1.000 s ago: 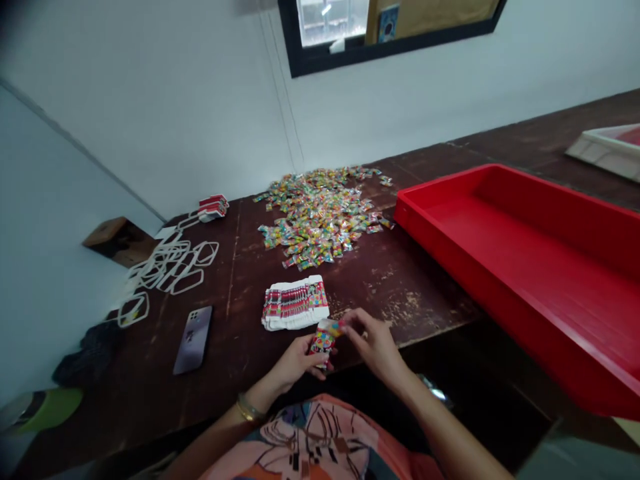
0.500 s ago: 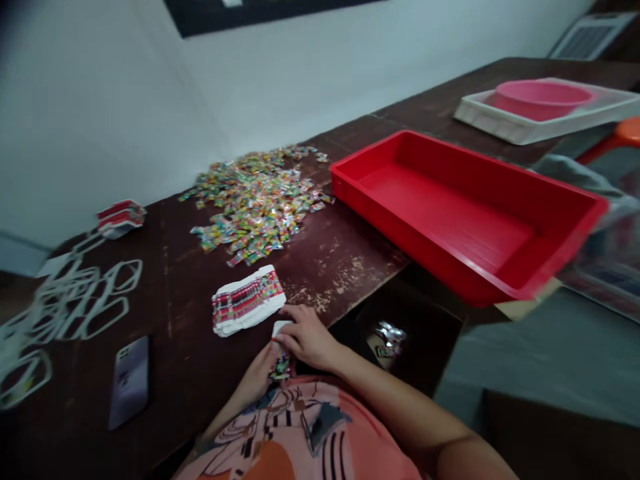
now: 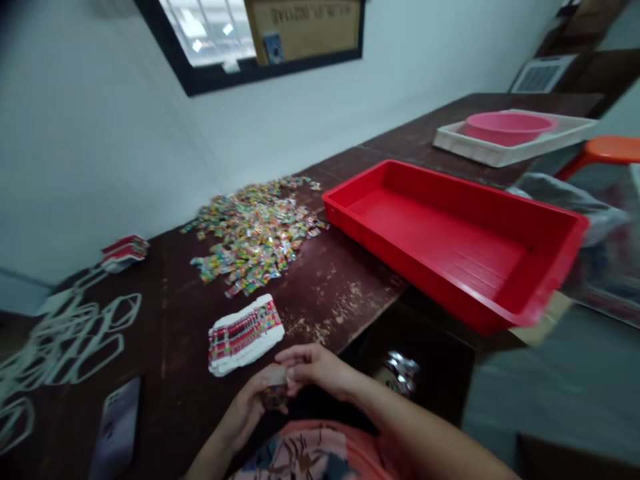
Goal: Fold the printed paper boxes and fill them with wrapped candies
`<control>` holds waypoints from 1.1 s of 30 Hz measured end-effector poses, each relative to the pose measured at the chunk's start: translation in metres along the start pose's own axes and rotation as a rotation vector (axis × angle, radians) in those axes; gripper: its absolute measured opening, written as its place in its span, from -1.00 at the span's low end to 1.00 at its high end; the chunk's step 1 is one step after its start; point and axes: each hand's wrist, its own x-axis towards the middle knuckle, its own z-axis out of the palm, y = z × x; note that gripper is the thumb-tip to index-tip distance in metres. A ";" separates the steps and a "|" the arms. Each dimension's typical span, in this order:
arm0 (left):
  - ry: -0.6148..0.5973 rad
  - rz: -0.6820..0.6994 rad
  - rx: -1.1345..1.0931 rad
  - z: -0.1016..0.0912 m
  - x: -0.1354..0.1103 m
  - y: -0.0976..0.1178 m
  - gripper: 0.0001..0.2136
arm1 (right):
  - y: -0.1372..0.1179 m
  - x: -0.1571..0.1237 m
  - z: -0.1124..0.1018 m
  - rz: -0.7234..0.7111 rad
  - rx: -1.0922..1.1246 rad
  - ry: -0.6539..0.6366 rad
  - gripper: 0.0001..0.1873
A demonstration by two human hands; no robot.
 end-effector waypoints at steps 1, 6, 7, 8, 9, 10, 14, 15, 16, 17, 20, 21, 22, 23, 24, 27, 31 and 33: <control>-0.036 0.011 0.012 0.001 -0.001 0.002 -0.64 | -0.001 0.000 0.000 0.017 0.011 -0.006 -0.53; -0.157 0.060 0.104 0.006 -0.008 0.008 -0.65 | 0.002 0.004 0.004 -0.014 -0.191 -0.070 -0.56; -0.137 0.083 0.143 0.007 -0.009 0.007 -0.66 | 0.002 0.005 0.005 -0.035 -0.277 -0.058 -0.58; -0.108 0.102 0.189 0.007 -0.009 0.005 -0.67 | 0.002 0.006 0.006 -0.070 -0.386 -0.038 -0.62; -0.069 0.115 0.225 0.006 -0.008 0.002 -0.69 | 0.002 0.006 0.007 -0.120 -0.515 -0.031 -0.68; -0.020 0.115 0.235 0.005 -0.006 -0.002 -0.71 | 0.001 0.007 0.008 -0.184 -0.648 -0.048 -0.74; 0.131 0.096 0.077 -0.002 0.005 -0.015 -0.82 | -0.008 0.005 0.011 -0.408 -0.957 -0.320 -0.71; 0.147 0.109 0.044 -0.003 0.007 -0.017 -0.83 | -0.010 0.005 0.011 -0.417 -0.963 -0.332 -0.70; 0.138 0.123 0.026 -0.004 0.008 -0.017 -0.83 | -0.011 0.006 0.011 -0.416 -0.956 -0.306 -0.71; 0.104 0.134 0.008 -0.004 0.008 -0.017 -0.80 | -0.012 0.007 0.010 -0.414 -0.947 -0.260 -0.71; -0.054 0.147 -0.061 -0.003 0.002 -0.012 -0.63 | -0.012 0.012 0.007 -0.434 -0.921 -0.099 -0.71; -0.086 0.152 -0.071 -0.003 0.000 -0.011 -0.59 | -0.010 0.013 0.006 -0.443 -0.932 -0.073 -0.70; -0.094 0.151 -0.074 -0.003 -0.002 -0.011 -0.57 | -0.007 0.014 0.006 -0.458 -0.956 -0.058 -0.70; -0.077 0.142 -0.071 -0.003 -0.003 -0.011 -0.57 | -0.002 0.013 0.006 -0.478 -0.986 -0.045 -0.70; -0.047 0.130 -0.068 -0.001 -0.004 -0.013 -0.59 | 0.002 0.011 0.006 -0.500 -1.016 -0.034 -0.70; -0.020 0.102 -0.122 0.006 -0.005 -0.021 -0.58 | 0.009 -0.003 -0.001 -0.532 -1.053 -0.004 -0.68; -0.117 0.064 -0.022 0.008 -0.009 -0.017 -0.54 | -0.019 -0.037 -0.038 -0.367 -1.092 0.068 -0.70; -0.040 0.065 0.108 0.000 -0.011 -0.008 -0.57 | -0.039 -0.045 -0.060 -0.263 -1.242 0.092 -0.71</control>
